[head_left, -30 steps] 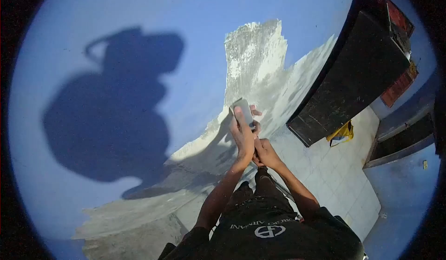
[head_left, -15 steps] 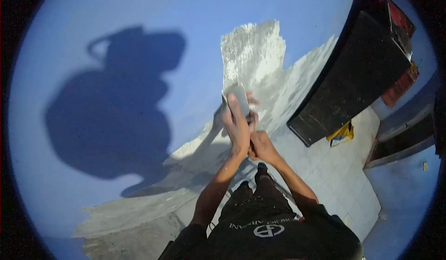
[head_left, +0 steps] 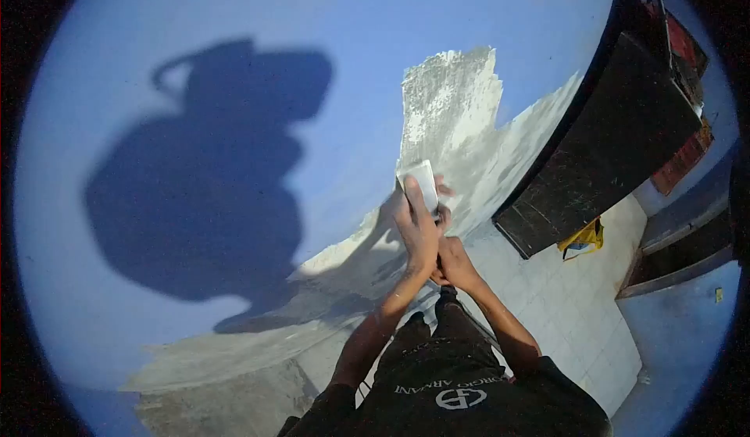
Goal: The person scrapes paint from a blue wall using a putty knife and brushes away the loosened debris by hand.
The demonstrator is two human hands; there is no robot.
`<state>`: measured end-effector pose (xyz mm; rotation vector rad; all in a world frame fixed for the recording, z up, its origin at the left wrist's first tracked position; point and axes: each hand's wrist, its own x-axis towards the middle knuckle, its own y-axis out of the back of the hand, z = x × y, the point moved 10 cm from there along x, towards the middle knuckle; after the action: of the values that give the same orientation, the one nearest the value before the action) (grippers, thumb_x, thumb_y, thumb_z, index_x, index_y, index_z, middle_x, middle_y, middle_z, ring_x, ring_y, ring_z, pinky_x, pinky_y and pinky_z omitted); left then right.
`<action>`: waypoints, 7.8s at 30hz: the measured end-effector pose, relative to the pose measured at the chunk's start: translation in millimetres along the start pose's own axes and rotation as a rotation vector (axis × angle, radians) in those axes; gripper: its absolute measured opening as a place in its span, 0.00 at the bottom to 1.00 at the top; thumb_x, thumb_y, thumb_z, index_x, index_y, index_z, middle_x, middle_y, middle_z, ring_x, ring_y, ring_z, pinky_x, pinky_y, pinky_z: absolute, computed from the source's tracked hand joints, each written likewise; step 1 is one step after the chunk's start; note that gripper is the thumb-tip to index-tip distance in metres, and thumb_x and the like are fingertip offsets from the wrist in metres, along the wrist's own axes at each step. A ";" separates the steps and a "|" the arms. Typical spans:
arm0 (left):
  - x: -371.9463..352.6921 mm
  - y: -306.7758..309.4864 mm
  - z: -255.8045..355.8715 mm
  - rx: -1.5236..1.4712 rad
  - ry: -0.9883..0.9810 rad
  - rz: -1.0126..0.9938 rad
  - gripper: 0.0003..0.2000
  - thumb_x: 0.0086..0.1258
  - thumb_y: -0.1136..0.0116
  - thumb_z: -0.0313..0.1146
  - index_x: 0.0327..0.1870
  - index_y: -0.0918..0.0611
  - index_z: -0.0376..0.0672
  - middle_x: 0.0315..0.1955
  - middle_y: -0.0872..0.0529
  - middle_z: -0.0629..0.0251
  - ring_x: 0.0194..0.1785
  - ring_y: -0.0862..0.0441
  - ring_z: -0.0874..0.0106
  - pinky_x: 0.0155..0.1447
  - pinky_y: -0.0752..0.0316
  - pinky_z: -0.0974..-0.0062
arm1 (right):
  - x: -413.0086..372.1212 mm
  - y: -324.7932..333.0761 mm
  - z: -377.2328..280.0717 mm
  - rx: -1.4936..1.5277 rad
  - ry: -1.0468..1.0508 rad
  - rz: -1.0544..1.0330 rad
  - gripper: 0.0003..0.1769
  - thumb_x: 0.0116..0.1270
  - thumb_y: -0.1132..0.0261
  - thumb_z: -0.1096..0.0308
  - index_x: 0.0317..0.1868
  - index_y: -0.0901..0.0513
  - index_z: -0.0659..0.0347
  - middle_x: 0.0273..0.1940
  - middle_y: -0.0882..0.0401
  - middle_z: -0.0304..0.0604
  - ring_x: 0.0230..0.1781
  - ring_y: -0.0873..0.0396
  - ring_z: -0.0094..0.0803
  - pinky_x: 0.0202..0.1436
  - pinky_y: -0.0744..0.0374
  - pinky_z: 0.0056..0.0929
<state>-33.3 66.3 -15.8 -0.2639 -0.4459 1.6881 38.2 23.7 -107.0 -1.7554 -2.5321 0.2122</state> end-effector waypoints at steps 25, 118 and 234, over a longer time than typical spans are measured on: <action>-2.4 -8.0 2.9 -0.044 -0.012 -0.115 0.28 0.75 0.62 0.56 0.50 0.25 0.33 0.33 0.19 0.60 0.20 0.28 0.80 0.17 0.42 0.86 | -9.5 -14.4 -28.8 0.180 -0.060 -0.147 0.29 0.77 0.57 0.52 0.21 0.33 0.63 0.11 0.39 0.37 0.07 0.43 0.23 0.11 0.43 0.24; 9.5 -35.3 57.0 0.112 -0.185 0.098 0.27 0.77 0.67 0.55 0.41 0.28 0.35 0.27 0.18 0.58 0.16 0.29 0.81 0.14 0.42 0.84 | 5.5 4.2 -82.4 -0.067 0.100 -0.100 0.29 0.78 0.60 0.53 0.24 0.30 0.64 0.13 0.33 0.36 0.09 0.36 0.20 0.12 0.40 0.22; -76.7 109.7 -70.9 -0.156 -0.020 0.387 0.25 0.74 0.63 0.59 0.38 0.26 0.44 0.23 0.25 0.69 0.21 0.27 0.77 0.24 0.31 0.80 | -39.2 6.4 43.1 -0.418 -0.096 -0.498 0.19 0.74 0.48 0.57 0.51 0.28 0.65 0.35 0.19 0.53 0.35 0.18 0.36 0.38 0.23 0.36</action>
<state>-88.8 -11.9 -133.1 -0.4715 -0.5700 2.0367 52.7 -14.4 -149.2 -1.1509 -3.1533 -0.2805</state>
